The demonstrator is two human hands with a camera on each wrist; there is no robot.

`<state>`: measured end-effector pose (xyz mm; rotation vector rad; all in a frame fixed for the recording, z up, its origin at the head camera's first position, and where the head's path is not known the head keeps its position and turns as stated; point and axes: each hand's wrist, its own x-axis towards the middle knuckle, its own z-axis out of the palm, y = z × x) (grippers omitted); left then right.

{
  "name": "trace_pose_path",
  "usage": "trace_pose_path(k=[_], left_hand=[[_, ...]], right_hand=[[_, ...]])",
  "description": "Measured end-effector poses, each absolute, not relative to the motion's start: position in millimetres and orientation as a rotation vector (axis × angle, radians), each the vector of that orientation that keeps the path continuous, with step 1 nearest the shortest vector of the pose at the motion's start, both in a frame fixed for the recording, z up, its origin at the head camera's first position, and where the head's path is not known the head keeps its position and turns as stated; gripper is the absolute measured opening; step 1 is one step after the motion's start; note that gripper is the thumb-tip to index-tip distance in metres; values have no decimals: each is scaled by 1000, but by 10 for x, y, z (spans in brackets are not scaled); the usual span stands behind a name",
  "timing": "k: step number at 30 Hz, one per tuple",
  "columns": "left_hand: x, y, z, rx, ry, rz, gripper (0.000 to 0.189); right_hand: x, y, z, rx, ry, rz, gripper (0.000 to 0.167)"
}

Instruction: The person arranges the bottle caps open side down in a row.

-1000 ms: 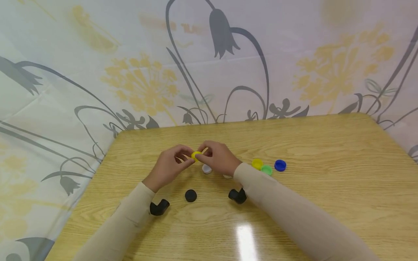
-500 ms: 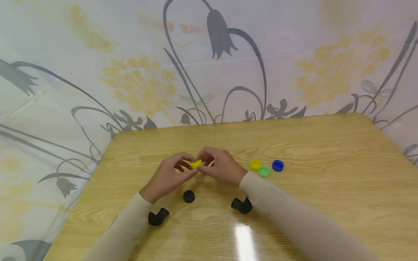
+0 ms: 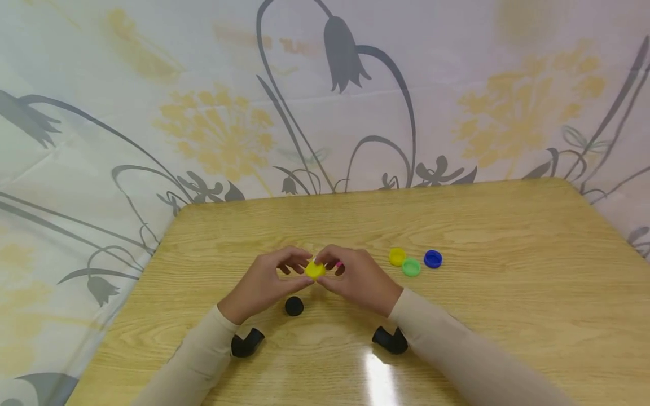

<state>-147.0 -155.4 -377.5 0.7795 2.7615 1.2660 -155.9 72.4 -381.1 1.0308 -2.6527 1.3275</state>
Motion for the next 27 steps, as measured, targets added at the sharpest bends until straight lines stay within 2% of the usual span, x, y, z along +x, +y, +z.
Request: trace_pose_path(k=[12, 27], left_hand=[[-1404, -1652, -3830, 969, 2755, 1136, 24], [-1396, -1614, -3905, 981, 2858, 697, 26]], right_hand=[[-1467, 668, -3876, 1114, -2646, 1336, 30], [-1475, 645, -4010, 1082, -2847, 1367, 23]])
